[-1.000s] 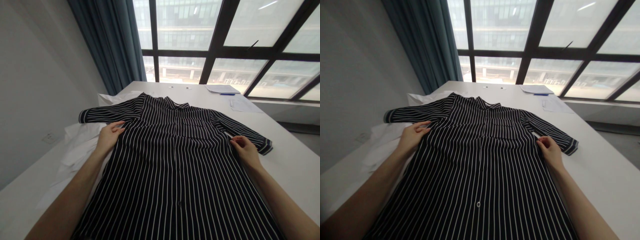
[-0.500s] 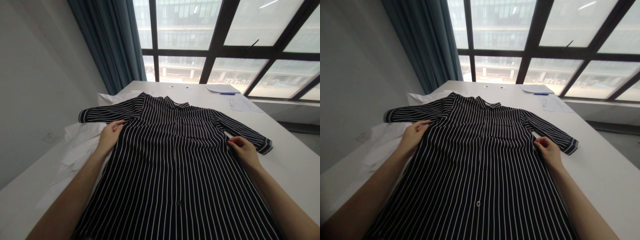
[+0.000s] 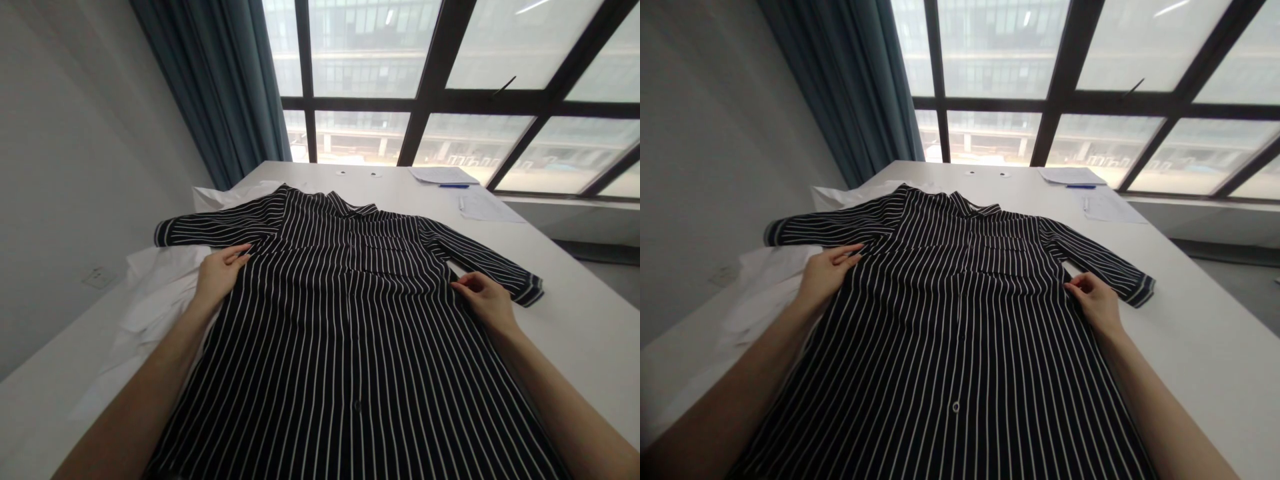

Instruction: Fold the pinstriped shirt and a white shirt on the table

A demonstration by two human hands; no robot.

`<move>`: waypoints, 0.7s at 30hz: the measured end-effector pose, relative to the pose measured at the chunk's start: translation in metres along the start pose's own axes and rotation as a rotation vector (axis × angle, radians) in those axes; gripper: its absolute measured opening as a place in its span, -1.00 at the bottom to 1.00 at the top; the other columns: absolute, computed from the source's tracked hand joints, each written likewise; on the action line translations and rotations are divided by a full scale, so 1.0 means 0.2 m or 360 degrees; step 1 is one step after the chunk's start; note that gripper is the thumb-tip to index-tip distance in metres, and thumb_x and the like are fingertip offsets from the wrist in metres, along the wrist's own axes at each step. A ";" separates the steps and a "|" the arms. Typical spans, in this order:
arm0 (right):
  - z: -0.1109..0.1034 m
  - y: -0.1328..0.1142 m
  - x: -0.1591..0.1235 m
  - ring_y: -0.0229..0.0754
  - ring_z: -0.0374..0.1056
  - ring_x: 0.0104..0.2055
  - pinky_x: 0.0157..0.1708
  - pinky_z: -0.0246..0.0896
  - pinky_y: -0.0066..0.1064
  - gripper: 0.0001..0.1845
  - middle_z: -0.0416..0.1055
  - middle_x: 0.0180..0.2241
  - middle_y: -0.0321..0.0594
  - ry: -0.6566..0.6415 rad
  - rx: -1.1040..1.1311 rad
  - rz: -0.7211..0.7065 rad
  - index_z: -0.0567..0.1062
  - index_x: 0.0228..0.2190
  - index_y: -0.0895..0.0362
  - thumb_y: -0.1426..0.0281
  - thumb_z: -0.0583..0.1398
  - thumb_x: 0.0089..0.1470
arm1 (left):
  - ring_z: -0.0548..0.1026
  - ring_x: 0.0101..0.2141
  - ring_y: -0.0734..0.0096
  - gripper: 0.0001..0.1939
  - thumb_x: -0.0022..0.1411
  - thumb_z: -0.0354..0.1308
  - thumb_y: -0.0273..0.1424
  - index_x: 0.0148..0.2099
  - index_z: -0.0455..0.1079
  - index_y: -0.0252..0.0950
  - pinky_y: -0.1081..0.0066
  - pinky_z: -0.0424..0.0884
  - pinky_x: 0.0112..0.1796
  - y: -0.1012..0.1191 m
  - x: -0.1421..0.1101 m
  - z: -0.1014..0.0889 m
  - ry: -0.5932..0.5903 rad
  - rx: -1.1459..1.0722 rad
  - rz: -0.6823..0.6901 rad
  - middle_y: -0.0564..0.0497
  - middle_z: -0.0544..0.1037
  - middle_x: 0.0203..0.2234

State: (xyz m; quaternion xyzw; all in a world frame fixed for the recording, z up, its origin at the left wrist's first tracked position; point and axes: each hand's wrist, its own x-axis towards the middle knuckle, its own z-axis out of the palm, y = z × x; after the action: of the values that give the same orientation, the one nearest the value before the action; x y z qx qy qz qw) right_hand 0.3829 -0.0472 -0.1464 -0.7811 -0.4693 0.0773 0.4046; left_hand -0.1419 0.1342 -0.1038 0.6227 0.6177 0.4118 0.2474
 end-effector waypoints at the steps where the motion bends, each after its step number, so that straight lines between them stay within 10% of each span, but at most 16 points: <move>1: 0.00 0.00 0.00 -0.07 0.39 -0.43 -0.39 0.20 -0.27 -0.60 0.48 -0.51 -0.23 0.0002 -0.0019 -0.0004 0.46 -0.49 0.04 -0.04 0.25 -0.12 | 0.62 -0.28 0.20 -0.56 0.12 0.21 -0.26 0.05 0.56 -0.24 0.29 0.52 -0.16 0.00 0.00 0.00 -0.0001 0.0022 0.0006 -0.05 0.67 -0.38; 9: -0.02 -0.03 -0.01 -0.06 0.37 -0.42 -0.34 0.20 -0.24 -0.59 0.46 -0.52 -0.22 0.0038 -0.0055 0.0008 0.43 -0.50 0.03 -0.06 0.24 -0.11 | 0.58 -0.19 0.21 -0.59 0.22 0.04 -0.29 0.03 0.56 -0.25 0.26 0.47 -0.06 -0.01 0.01 -0.01 0.0051 0.0141 0.0146 -0.07 0.65 -0.18; 14: -0.05 0.00 0.03 -0.01 0.41 -0.35 -0.27 0.22 -0.19 -0.57 0.48 -0.47 -0.17 -0.0009 -0.0159 0.0064 0.40 -0.49 0.03 -0.08 0.23 -0.15 | 0.50 -0.40 0.33 -0.50 0.22 -0.01 -0.25 0.12 0.47 -0.29 0.41 0.44 -0.32 0.01 0.01 -0.03 -0.0101 0.0142 0.0174 -0.01 0.59 -0.38; 21: -0.19 0.04 0.06 -0.13 0.36 -0.50 -0.53 0.17 -0.33 -0.39 0.52 -0.50 -0.21 -0.0689 0.0086 0.0267 0.44 -0.32 0.06 -0.15 0.30 -0.25 | 0.40 -0.54 0.38 -0.36 0.08 0.17 -0.09 0.17 0.39 -0.29 0.43 0.39 -0.43 0.07 -0.09 -0.09 -0.0213 0.0097 0.0157 0.15 0.34 -0.61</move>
State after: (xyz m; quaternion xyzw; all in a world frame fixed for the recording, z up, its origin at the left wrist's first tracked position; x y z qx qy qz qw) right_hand 0.4128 -0.0604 -0.1236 -0.7715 -0.4763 0.2889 0.3074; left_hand -0.1461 0.1120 -0.0864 0.6857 0.5806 0.3619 0.2484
